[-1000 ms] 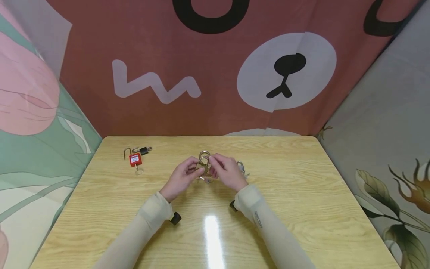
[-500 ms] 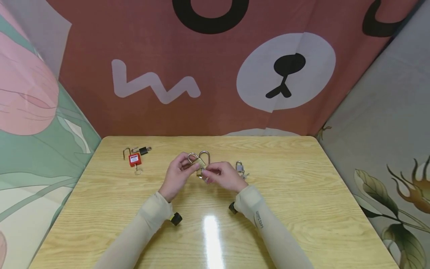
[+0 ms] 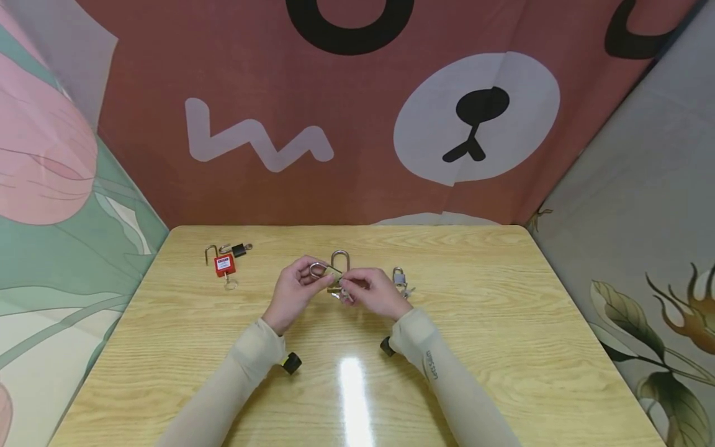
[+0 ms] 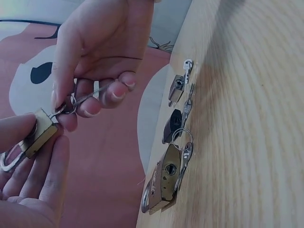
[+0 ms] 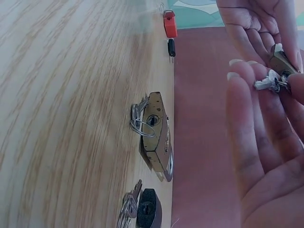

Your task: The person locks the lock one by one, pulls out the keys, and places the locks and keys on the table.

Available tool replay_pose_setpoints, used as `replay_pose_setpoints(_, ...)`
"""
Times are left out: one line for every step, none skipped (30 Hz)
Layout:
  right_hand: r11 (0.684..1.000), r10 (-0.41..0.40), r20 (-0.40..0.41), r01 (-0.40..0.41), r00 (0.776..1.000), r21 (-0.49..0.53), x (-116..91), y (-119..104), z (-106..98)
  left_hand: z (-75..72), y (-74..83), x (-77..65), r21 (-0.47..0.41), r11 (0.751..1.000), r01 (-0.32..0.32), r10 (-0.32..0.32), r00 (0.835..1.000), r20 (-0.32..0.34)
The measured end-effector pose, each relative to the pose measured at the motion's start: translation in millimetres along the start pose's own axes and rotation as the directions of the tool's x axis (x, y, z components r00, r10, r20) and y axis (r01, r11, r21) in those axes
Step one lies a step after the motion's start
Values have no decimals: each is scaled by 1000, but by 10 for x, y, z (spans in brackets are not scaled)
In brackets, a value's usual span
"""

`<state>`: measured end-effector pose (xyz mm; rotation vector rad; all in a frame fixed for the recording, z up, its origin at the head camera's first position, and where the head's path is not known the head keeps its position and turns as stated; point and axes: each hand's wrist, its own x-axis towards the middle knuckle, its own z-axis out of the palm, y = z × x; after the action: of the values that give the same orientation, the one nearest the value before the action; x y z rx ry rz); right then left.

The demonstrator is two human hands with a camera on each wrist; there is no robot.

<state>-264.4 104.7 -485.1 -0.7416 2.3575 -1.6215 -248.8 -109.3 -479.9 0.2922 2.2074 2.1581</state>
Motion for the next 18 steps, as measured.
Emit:
replay_pose_setpoints(1000,-3,-4,3,1000,-17,0,2,-2,1,-1,0,0,1000,1,-1,1000,0)
replay_pose_setpoints(1000,-6,-7,6,1000,-30,0,1,-4,0,-3,-1,0,1000,3,-3,1000,0)
replay_pose_setpoints(999,-8,-10,7,1000,-43,4,4,-5,0,-1,-2,0,1000,7,-7,1000,0)
replay_pose_setpoints(999,-7,-12,6,1000,-52,7,3,-7,-3,1,-2,2,1000,10,-10,1000,0)
replay_pose_setpoints(998,-7,-15,7,1000,-60,10,2,-8,-3,3,-1,8,1000,14,-14,1000,0)
replay_pose_setpoints(998,-5,-16,4,1000,-60,12,-1,-9,-4,2,4,17,1000,16,-16,1000,4)
replay_pose_setpoints(998,-4,-19,2,1000,-60,14,-1,-9,-5,-2,10,30,999,19,-20,1000,9)
replay_pose_setpoints(998,-3,-21,2,1000,-58,15,1,-10,-5,-7,17,42,999,21,-22,1000,15)
replay_pose_setpoints(998,-3,-22,2,1000,-59,16,3,-11,-5,-12,25,56,998,23,-24,999,22)
replay_pose_setpoints(998,-7,-23,5,1000,-60,18,6,-12,-4,-19,33,72,997,23,-25,999,30)
replay_pose_setpoints(998,-9,-25,7,1000,-65,19,11,-14,-3,-24,40,81,996,26,-29,999,35)
replay_pose_setpoints(998,-12,-24,11,1000,-65,21,16,-16,-2,-30,44,91,995,29,-33,999,39)
replay_pose_setpoints(997,-16,-25,14,1000,-71,24,22,-17,-2,-33,47,97,995,33,-37,998,41)
replay_pose_setpoints(997,-18,-24,16,1000,-76,26,28,-20,0,-34,47,100,994,37,-41,998,42)
replay_pose_setpoints(997,-18,-22,16,1000,-79,28,34,-25,2,-33,46,103,994,39,-44,998,44)
replay_pose_setpoints(997,-18,-19,16,1000,-80,29,39,-31,5,-31,45,103,994,42,-47,998,44)
replay_pose_setpoints(997,-13,-14,12,1000,-80,28,42,-39,8,-27,43,101,994,48,-52,998,41)
replay_pose_setpoints(997,-6,-8,5,1000,-79,25,43,-52,14,-22,42,104,993,48,-52,998,39)
